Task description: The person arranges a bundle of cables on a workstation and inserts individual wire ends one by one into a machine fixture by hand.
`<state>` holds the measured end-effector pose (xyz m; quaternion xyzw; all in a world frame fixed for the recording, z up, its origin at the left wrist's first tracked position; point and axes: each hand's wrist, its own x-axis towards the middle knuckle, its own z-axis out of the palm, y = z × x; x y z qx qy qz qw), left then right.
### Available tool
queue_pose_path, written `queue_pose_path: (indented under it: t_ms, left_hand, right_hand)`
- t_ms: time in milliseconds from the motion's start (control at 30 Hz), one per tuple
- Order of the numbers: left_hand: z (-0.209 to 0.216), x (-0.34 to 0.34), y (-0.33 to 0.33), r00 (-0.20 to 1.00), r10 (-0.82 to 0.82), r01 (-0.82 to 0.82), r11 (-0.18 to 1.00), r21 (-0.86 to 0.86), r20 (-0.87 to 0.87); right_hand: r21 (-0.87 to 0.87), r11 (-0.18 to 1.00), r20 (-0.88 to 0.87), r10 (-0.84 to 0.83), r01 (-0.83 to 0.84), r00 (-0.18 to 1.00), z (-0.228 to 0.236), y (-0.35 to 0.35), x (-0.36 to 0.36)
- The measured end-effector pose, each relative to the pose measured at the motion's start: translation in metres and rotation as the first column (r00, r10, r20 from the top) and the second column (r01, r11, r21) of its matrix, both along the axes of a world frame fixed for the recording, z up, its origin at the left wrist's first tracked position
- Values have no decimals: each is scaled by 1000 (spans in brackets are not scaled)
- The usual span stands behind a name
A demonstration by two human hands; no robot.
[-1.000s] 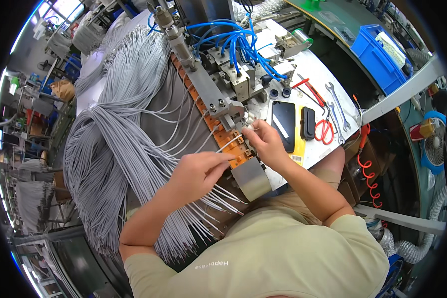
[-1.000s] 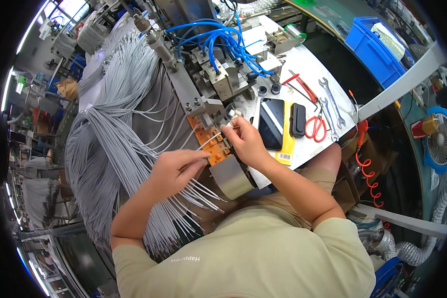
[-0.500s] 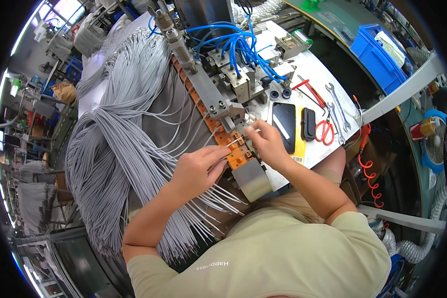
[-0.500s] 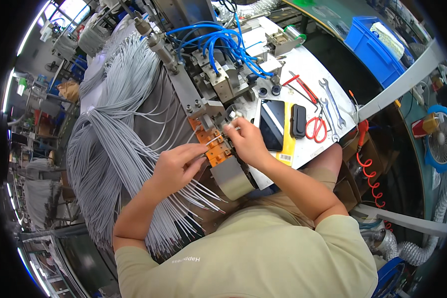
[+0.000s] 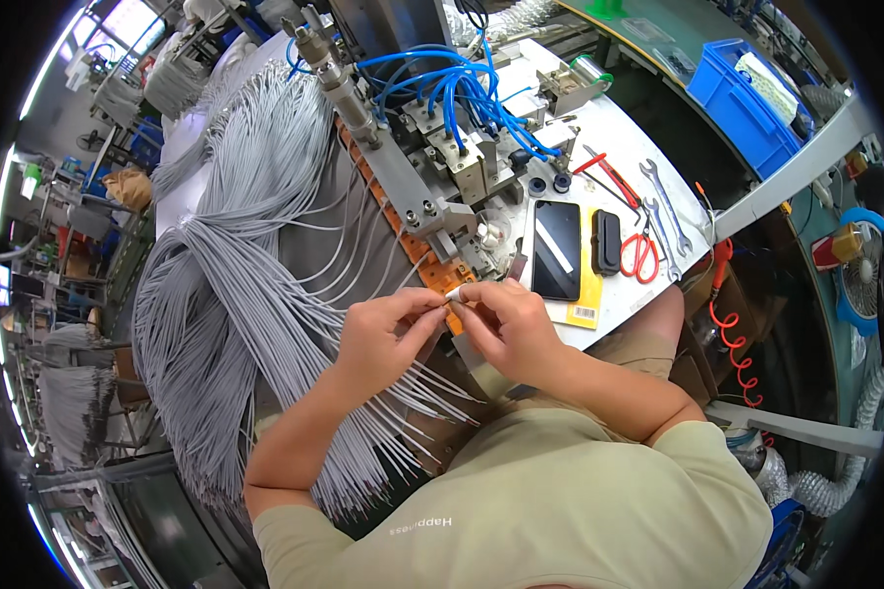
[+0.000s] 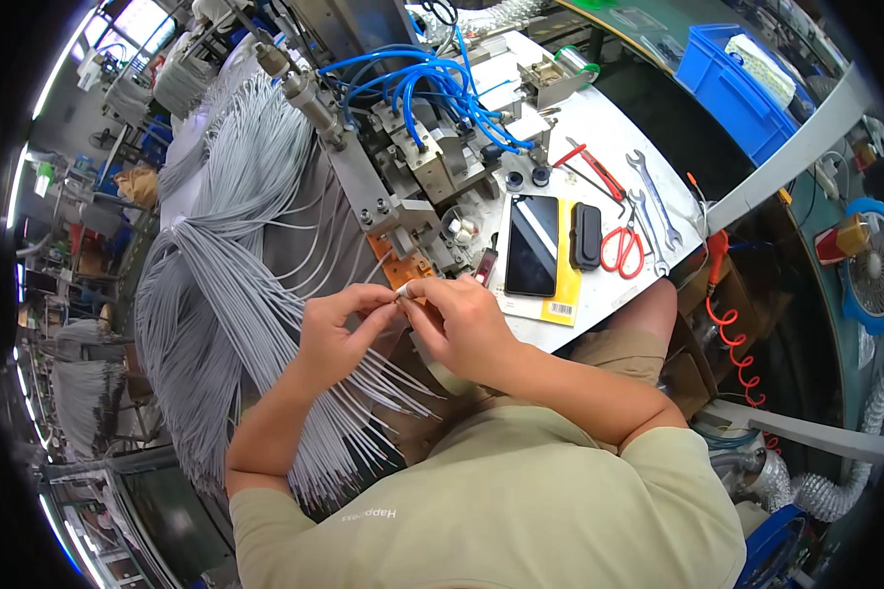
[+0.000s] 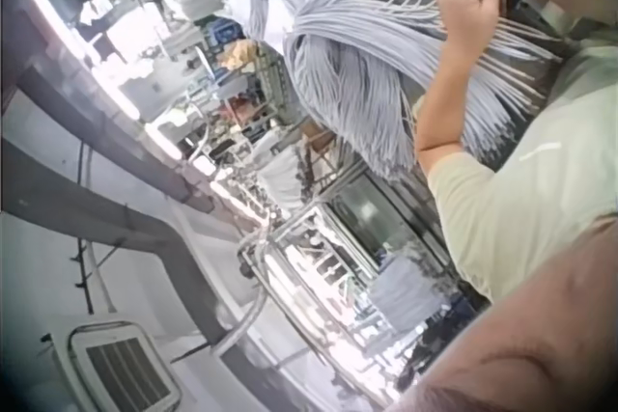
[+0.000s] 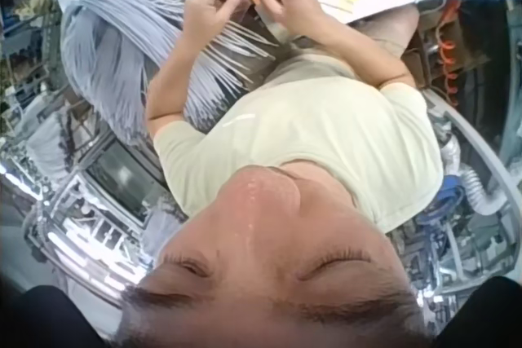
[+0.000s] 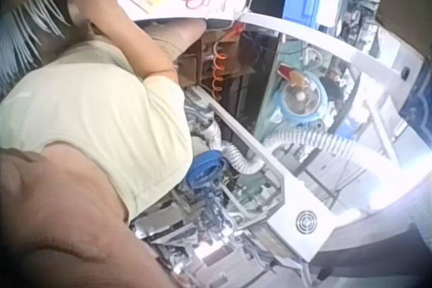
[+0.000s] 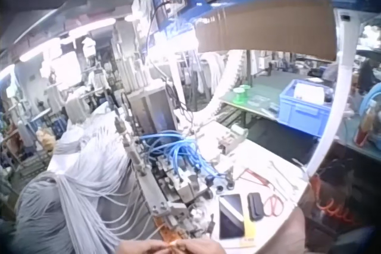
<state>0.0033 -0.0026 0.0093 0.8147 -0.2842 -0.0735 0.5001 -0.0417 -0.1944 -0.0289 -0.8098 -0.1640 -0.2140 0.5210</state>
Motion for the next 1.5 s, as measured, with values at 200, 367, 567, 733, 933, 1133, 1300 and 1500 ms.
queue_pose_path:
  t_ms: [200,367,567,733,933,1133,1300,1500]
  left_hand:
    - [3,2,5,997,5,-2,1000,29,-74]
    - [-2,4,5,1000,-2,2,1000,-15,-6]
    - [0,3,8,976,-85,83,996,-21,-198]
    - [-2,7,12,893,-122,54,985,-165,-433]
    - [-2,2,5,964,-89,75,995,-62,-252]
    - [-10,16,7,808,-164,-75,924,376,566]
    - [-11,16,7,811,-156,-60,936,346,564]
    - [-12,14,5,825,-180,-53,919,390,536]
  right_hand:
    - [-4,1000,-28,22,-22,999,3,4,-1]
    - [-11,999,-54,36,-36,998,-1,6,1]
    - [-36,988,-131,147,-153,980,3,-6,8]
    - [-98,965,64,250,-243,966,-6,-13,17]
    - [-175,984,148,48,-21,988,1,-3,15]
    - [225,973,-398,47,47,916,-33,-22,37]
    - [331,943,-503,142,39,852,-47,-27,41]
    - [298,953,-594,136,60,793,-44,-26,46]
